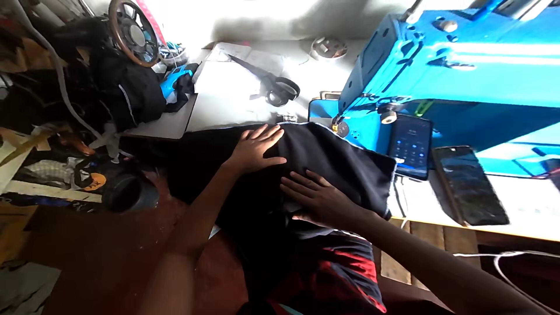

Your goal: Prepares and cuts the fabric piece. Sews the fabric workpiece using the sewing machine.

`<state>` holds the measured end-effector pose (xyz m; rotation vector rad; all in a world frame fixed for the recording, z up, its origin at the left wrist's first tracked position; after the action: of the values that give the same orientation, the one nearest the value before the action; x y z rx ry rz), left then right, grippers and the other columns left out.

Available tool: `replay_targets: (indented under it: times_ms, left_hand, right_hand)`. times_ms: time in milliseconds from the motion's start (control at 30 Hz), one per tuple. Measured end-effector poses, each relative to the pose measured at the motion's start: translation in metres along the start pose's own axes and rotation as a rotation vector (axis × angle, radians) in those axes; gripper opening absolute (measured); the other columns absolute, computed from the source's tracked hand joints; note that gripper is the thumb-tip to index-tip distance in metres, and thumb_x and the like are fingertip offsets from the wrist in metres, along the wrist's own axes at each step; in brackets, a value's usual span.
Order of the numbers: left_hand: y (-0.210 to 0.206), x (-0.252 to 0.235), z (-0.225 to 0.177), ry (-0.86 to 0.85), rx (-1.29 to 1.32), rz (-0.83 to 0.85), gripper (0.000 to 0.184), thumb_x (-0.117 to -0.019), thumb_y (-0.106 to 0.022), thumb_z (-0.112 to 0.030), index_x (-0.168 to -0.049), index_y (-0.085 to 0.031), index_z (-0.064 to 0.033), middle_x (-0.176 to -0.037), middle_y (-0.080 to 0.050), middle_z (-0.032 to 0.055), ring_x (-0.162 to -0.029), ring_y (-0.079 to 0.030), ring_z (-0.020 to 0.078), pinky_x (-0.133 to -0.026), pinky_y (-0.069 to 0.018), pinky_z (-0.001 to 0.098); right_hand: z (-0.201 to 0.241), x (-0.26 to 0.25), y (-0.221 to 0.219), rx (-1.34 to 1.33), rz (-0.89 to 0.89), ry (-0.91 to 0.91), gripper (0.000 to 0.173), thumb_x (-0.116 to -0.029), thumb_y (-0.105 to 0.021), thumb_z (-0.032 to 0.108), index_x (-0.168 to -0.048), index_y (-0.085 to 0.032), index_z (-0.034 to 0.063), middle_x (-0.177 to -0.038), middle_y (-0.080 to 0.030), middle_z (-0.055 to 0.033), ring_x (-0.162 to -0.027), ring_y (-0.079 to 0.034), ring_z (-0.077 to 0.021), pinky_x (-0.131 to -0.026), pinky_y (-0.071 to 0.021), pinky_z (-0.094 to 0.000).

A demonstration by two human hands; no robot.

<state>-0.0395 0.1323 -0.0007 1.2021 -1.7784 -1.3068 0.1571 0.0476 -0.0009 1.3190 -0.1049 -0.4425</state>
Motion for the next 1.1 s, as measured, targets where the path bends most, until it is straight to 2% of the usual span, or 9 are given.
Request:
replay_targets:
  times_ms: [67,167,367,567,733,867,933,1000,1100]
  left_hand:
    - [0.002,-0.001,0.001,-0.014,0.021,-0.032,0.066,-0.1032,-0.043,-0.059,-0.158,-0.042,-0.0227,-0.165,-0.038,-0.0023,-0.154,-0.030,0.0252,-0.118,-0.0240,0.0603]
    - [0.007,-0.004,0.000,-0.013,0.050,-0.102,0.048,-0.1079,-0.043,-0.041,-0.151,-0.053,-0.0223,-0.159,-0.047,-0.0035,-0.150,-0.038,0.0249,-0.114,-0.0300,0.0612]
    - [0.008,0.002,-0.011,-0.045,0.173,-0.317,0.035,-0.1038,-0.051,-0.015,-0.132,-0.071,-0.0140,-0.140,-0.066,0.0011,-0.137,-0.056,0.0254,-0.110,-0.0382,0.0571]
    - [0.002,0.005,-0.026,-0.070,0.215,-0.328,0.034,-0.1032,-0.050,-0.009,-0.128,-0.073,-0.0122,-0.139,-0.067,0.0027,-0.135,-0.057,0.0240,-0.110,-0.0395,0.0554]
    - [0.003,0.001,-0.029,-0.087,0.179,-0.310,0.032,-0.1021,-0.052,-0.010,-0.126,-0.073,-0.0089,-0.139,-0.066,0.0074,-0.130,-0.060,0.0259,-0.107,-0.0434,0.0551]
    - [0.004,-0.002,-0.027,-0.064,0.206,-0.337,0.029,-0.1000,-0.058,-0.009,-0.124,-0.073,-0.0063,-0.136,-0.066,0.0101,-0.127,-0.061,0.0281,-0.106,-0.0441,0.0559]
    - [0.004,-0.009,-0.019,-0.055,0.294,-0.392,0.026,-0.0974,-0.059,-0.004,-0.119,-0.075,-0.0021,-0.127,-0.070,0.0141,-0.120,-0.065,0.0293,-0.103,-0.0478,0.0547]
    - [0.010,-0.017,-0.014,0.010,0.361,-0.393,0.024,-0.0977,-0.060,-0.004,-0.116,-0.075,0.0018,-0.121,-0.070,0.0195,-0.117,-0.067,0.0314,-0.104,-0.0506,0.0488]
    - [0.019,-0.027,-0.011,0.134,0.412,-0.308,0.024,-0.0998,-0.062,-0.011,-0.114,-0.074,0.0039,-0.117,-0.070,0.0226,-0.115,-0.066,0.0326,-0.104,-0.0503,0.0473]
  right_hand:
    - [0.000,0.000,0.001,0.001,0.005,-0.002,0.068,-0.1009,-0.052,0.054,-0.154,-0.047,0.0116,-0.160,-0.046,-0.0059,-0.149,-0.041,-0.0277,-0.119,-0.0311,-0.0574]
    - [0.001,-0.001,0.001,0.013,0.004,-0.004,0.068,-0.1011,-0.051,0.054,-0.154,-0.047,0.0119,-0.160,-0.045,-0.0052,-0.150,-0.041,-0.0271,-0.119,-0.0316,-0.0572]
    - [0.009,0.013,0.005,-0.027,-0.047,-0.006,0.063,-0.1017,-0.050,0.054,-0.149,-0.053,0.0120,-0.156,-0.052,-0.0051,-0.146,-0.045,-0.0288,-0.117,-0.0347,-0.0579]
    - [0.006,0.010,0.021,-0.086,-0.177,-0.038,0.050,-0.1050,-0.050,0.047,-0.133,-0.068,0.0101,-0.139,-0.066,-0.0072,-0.128,-0.062,-0.0276,-0.107,-0.0479,-0.0491]
    - [-0.007,-0.004,0.017,-0.012,-0.185,-0.108,0.053,-0.1051,-0.046,0.050,-0.137,-0.066,0.0120,-0.145,-0.062,-0.0071,-0.136,-0.056,-0.0301,-0.109,-0.0445,-0.0522]
    - [-0.012,-0.010,0.016,0.014,-0.198,-0.108,0.050,-0.1048,-0.047,0.050,-0.131,-0.069,0.0136,-0.140,-0.065,-0.0054,-0.128,-0.061,-0.0290,-0.102,-0.0479,-0.0510]
    - [-0.014,-0.012,0.015,0.018,-0.211,-0.095,0.048,-0.1044,-0.049,0.049,-0.127,-0.070,0.0133,-0.137,-0.067,-0.0054,-0.125,-0.062,-0.0287,-0.100,-0.0489,-0.0503]
    - [-0.016,-0.014,0.015,0.006,-0.201,-0.088,0.047,-0.1048,-0.049,0.048,-0.128,-0.070,0.0130,-0.136,-0.067,-0.0050,-0.124,-0.062,-0.0279,-0.100,-0.0491,-0.0492]
    - [-0.020,-0.018,0.019,0.002,-0.206,-0.059,0.043,-0.1067,-0.048,0.043,-0.129,-0.069,0.0123,-0.132,-0.069,-0.0050,-0.121,-0.064,-0.0273,-0.096,-0.0508,-0.0471]
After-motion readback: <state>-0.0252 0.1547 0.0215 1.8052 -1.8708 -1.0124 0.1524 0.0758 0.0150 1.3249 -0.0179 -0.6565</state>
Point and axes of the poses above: each hand's wrist, its own x-axis away from the middle knuckle, its own y-axis out of the back of the hand, z = x × y, the point moved 6 cm from there along -x, towards the middle knuckle
